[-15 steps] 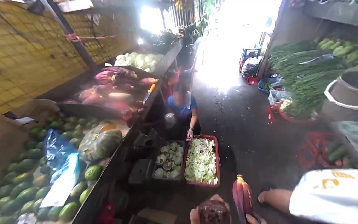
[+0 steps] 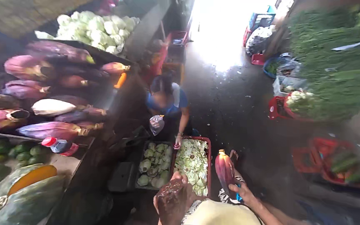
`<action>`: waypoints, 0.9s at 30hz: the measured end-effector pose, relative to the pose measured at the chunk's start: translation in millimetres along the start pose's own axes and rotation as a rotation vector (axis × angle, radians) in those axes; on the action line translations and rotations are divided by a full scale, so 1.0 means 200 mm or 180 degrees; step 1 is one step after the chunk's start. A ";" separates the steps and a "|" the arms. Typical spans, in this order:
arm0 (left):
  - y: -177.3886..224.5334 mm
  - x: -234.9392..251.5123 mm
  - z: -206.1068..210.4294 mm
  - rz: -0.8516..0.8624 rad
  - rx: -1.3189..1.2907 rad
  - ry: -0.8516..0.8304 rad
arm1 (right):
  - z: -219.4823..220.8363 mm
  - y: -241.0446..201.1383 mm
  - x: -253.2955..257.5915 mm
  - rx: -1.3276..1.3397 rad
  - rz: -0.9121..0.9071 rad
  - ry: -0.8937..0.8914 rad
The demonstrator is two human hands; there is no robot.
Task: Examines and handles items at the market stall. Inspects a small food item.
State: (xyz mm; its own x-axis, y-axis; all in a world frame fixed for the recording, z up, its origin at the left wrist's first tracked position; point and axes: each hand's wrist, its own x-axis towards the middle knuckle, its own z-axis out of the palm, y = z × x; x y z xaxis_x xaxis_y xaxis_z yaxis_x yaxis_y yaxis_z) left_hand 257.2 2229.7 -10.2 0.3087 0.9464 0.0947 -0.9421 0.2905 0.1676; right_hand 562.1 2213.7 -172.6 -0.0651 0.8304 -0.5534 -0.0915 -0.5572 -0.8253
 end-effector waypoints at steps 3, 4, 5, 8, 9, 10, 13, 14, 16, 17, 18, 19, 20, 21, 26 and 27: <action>-0.13 0.26 -0.09 0.0069 -0.0135 0.0322 | -0.13 -0.18 0.34 -0.0128 0.0144 -0.0332; -0.18 0.37 -0.09 0.0051 -0.0032 0.0459 | -0.20 -0.25 0.45 -0.0241 0.0201 -0.0464; -0.23 0.51 -0.12 0.0044 0.0096 0.0504 | -0.28 -0.33 0.58 -0.0380 0.0232 -0.0591; -0.42 1.00 -0.17 0.0056 0.0266 0.0641 | -0.49 -0.59 0.92 -0.0698 0.0478 -0.0786; -0.48 1.16 -0.15 -0.0010 0.0181 0.0680 | -0.55 -0.68 0.98 -0.0744 0.0589 -0.0788; -0.54 1.32 -0.11 -0.0082 0.0084 0.0692 | -0.60 -0.78 1.03 -0.0786 0.0648 -0.0804; -0.67 1.75 -0.08 -0.0267 0.0085 0.0305 | -0.75 -1.07 1.25 -0.0859 0.0552 -0.0737; -0.70 1.84 -0.08 -0.0287 0.0063 0.0195 | -0.78 -1.13 1.32 -0.0840 0.0539 -0.0686; -0.70 1.98 -0.12 -0.0313 -0.0005 0.0022 | -0.82 -1.20 1.46 -0.0729 0.0560 -0.0619; -0.69 2.02 -0.13 -0.0285 -0.0011 0.0017 | -0.82 -1.23 1.53 -0.0662 0.0595 -0.0609; -0.65 2.06 -0.13 -0.0212 -0.0008 0.0131 | -0.82 -1.27 1.60 -0.0633 0.0641 -0.0623; -0.62 2.09 -0.11 -0.0101 0.0023 0.0354 | -0.82 -1.31 1.69 -0.0643 0.0684 -0.0667; -0.58 2.10 -0.13 0.0018 0.0131 0.0529 | -0.81 -1.34 1.78 -0.0678 0.0719 -0.0728; -0.55 2.12 -0.15 0.0120 0.0123 0.0704 | -0.81 -1.37 1.88 -0.0735 0.0753 -0.0801; -0.35 2.43 -0.40 0.0358 -0.0153 0.0518 | -0.65 -1.68 2.34 -0.1162 0.0838 -0.1253; -0.29 2.50 -0.42 0.0397 -0.0081 0.0425 | -0.60 -1.73 2.44 -0.1233 0.0821 -0.1321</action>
State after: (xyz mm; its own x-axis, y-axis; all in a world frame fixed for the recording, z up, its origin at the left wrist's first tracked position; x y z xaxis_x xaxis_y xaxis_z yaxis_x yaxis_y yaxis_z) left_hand 456.0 2698.5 -56.0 0.1706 0.9852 -0.0183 -0.9755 0.1715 0.1375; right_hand 682.0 2812.5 -169.8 -0.4249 0.5554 -0.7149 0.3406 -0.6336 -0.6947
